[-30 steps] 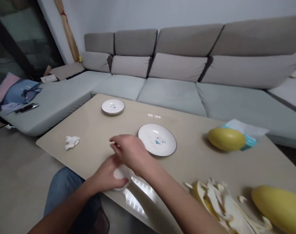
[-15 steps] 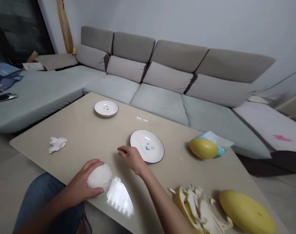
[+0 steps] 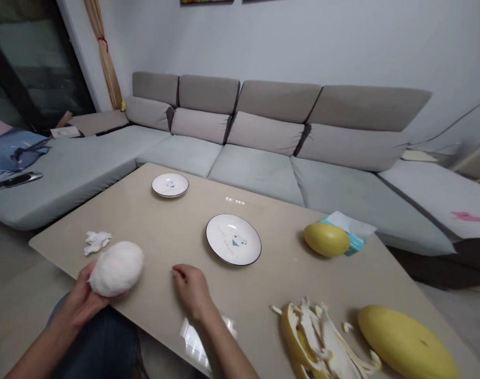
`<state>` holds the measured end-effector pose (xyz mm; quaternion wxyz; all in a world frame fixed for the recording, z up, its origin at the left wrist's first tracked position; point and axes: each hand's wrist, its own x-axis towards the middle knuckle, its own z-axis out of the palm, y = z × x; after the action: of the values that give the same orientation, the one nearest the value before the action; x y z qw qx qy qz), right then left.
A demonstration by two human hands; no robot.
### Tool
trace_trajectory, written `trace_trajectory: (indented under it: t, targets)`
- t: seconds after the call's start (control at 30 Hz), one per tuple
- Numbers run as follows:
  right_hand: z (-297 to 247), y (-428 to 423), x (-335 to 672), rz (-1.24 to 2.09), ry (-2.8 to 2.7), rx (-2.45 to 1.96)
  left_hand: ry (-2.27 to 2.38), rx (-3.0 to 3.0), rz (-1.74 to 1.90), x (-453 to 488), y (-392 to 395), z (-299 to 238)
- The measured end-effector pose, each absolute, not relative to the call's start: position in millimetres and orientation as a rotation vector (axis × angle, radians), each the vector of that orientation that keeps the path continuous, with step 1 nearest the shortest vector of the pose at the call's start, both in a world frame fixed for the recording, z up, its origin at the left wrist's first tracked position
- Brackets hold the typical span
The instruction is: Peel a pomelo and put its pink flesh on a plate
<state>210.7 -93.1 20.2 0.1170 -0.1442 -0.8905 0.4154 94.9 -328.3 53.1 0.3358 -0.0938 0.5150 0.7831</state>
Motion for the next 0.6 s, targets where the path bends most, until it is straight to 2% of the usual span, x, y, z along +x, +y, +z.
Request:
trace_trajectory:
  t: [0.13,0.33,0.47,0.6]
  targets:
    - [9,-167,139,1.113,-2.685,-0.128,1.364,-0.394,2.341,68,-372,98]
    - [15,-255,24,0.906,-2.774,0.073,1.455,-0.447,2.484,57,-429,153]
    - [11,-266,-17,0.784,-2.916,0.181,1.494,-0.512,2.500,57,-439,159]
    - [-1,-237,-3,0.676,-3.025,0.120,1.419,-0.557,2.475,58,-429,144]
